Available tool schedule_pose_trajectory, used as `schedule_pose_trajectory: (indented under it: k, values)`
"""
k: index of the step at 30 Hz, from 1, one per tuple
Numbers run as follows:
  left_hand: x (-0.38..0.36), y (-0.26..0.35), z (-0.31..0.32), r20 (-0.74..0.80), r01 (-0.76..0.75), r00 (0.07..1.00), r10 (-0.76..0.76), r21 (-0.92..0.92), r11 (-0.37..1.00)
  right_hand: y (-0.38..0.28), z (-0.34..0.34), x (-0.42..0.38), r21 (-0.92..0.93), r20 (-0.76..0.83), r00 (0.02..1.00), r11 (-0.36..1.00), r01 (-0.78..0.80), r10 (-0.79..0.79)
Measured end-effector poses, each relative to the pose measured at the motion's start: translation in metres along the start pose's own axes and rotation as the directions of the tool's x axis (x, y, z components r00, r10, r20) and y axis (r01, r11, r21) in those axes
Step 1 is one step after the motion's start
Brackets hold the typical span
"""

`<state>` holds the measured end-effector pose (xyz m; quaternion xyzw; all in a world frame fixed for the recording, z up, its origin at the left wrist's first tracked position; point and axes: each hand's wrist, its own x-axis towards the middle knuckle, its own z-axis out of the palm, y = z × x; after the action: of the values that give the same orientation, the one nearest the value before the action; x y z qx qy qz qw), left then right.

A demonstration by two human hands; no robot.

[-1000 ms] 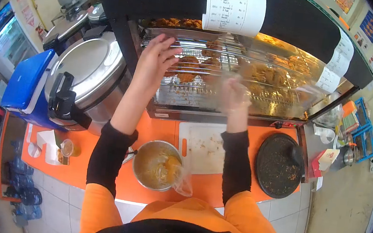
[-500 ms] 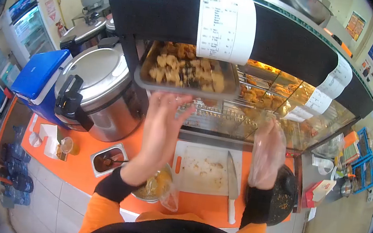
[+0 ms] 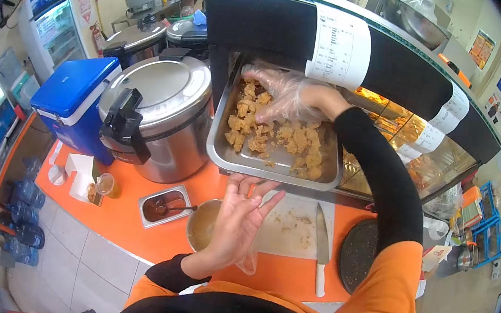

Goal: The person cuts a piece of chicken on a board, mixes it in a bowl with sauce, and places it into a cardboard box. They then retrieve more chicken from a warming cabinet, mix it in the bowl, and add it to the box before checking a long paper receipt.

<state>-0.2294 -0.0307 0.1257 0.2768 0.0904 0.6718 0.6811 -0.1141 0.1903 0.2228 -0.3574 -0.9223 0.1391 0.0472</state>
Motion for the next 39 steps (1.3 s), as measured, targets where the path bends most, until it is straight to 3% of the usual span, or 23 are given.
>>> schedule_pose_trajectory:
  k: [1, 8, 11, 14, 15, 18, 19, 22, 23, 26, 30, 34, 35, 36, 38, 39]
  values:
    - [0.0, 0.001, 0.0, 0.001, -0.001, 1.0, 0.001, -0.004, 1.0, 0.005, 0.005, 0.008, 0.038, 0.025, 1.0, 0.999, 0.01, -0.011]
    - [0.003, 0.012, -0.001, 0.051, 0.001, 0.999, 0.0, -0.031, 1.0, -0.012, 0.001, 0.012, -0.198, 0.04, 0.995, 0.977, -0.078, 0.088]
    - [0.004, 0.014, -0.001, 0.041, 0.016, 0.999, -0.014, -0.036, 0.999, -0.012, -0.006, 0.014, -0.242, -0.053, 0.985, 0.955, -0.172, 0.164]
    - [0.004, 0.015, -0.003, 0.017, 0.027, 0.999, -0.027, -0.036, 0.999, -0.013, -0.022, -0.007, -0.049, -0.056, 0.974, 0.974, -0.223, 0.22]
    - [0.004, 0.015, -0.003, 0.008, 0.028, 1.0, -0.028, -0.037, 0.999, -0.019, -0.023, -0.013, -0.098, 0.031, 0.982, 0.978, -0.185, 0.188]
    - [0.005, 0.013, -0.004, 0.002, 0.02, 1.0, -0.02, -0.049, 0.999, -0.031, -0.022, -0.038, -0.282, 0.095, 0.969, 0.94, -0.194, 0.228]
    - [0.005, 0.013, -0.004, 0.0, 0.019, 1.0, -0.019, -0.05, 0.999, -0.031, -0.028, -0.045, -0.167, 0.172, 0.947, 0.956, -0.243, 0.271]
    - [0.005, 0.014, -0.001, -0.008, 0.016, 1.0, -0.016, -0.065, 0.998, -0.038, -0.038, -0.072, -0.175, 0.214, 0.956, 0.97, -0.167, 0.203]
    - [0.005, 0.014, -0.001, -0.008, 0.014, 1.0, -0.015, -0.075, 0.997, -0.062, -0.041, -0.079, -0.24, 0.252, 0.926, 0.945, -0.224, 0.283]
    - [0.007, 0.016, 0.0, 0.002, 0.002, 1.0, -0.002, -0.087, 0.996, -0.059, -0.015, -0.078, -0.392, 0.127, 0.964, 0.905, -0.169, 0.235]
    - [0.01, 0.02, 0.009, 0.03, 0.007, 1.0, -0.004, -0.077, 0.997, -0.052, 0.001, -0.073, -0.344, 0.011, 0.967, 0.909, -0.234, 0.253]
    - [0.011, 0.021, -0.001, 0.019, 0.049, 0.999, -0.048, -0.055, 0.997, -0.05, -0.005, -0.073, -0.282, -0.004, 0.957, 0.918, -0.28, 0.291]
    - [0.011, 0.023, -0.004, 0.034, 0.055, 0.998, -0.053, -0.053, 0.997, -0.045, -0.004, -0.075, -0.259, -0.19, 0.954, 0.925, -0.278, 0.233]
    - [0.011, 0.025, -0.007, 0.042, 0.065, 0.997, -0.063, -0.051, 0.997, -0.04, -0.006, -0.07, -0.054, -0.225, 0.935, 0.954, -0.294, 0.275]
    - [0.009, 0.027, -0.012, 0.056, 0.09, 0.995, -0.088, -0.047, 0.995, -0.047, -0.013, -0.068, -0.078, -0.203, 0.901, 0.911, -0.406, 0.384]
    - [0.009, 0.027, -0.014, 0.059, 0.106, 0.993, -0.104, -0.042, 0.993, -0.049, -0.014, -0.063, -0.182, -0.186, 0.898, 0.885, -0.429, 0.397]
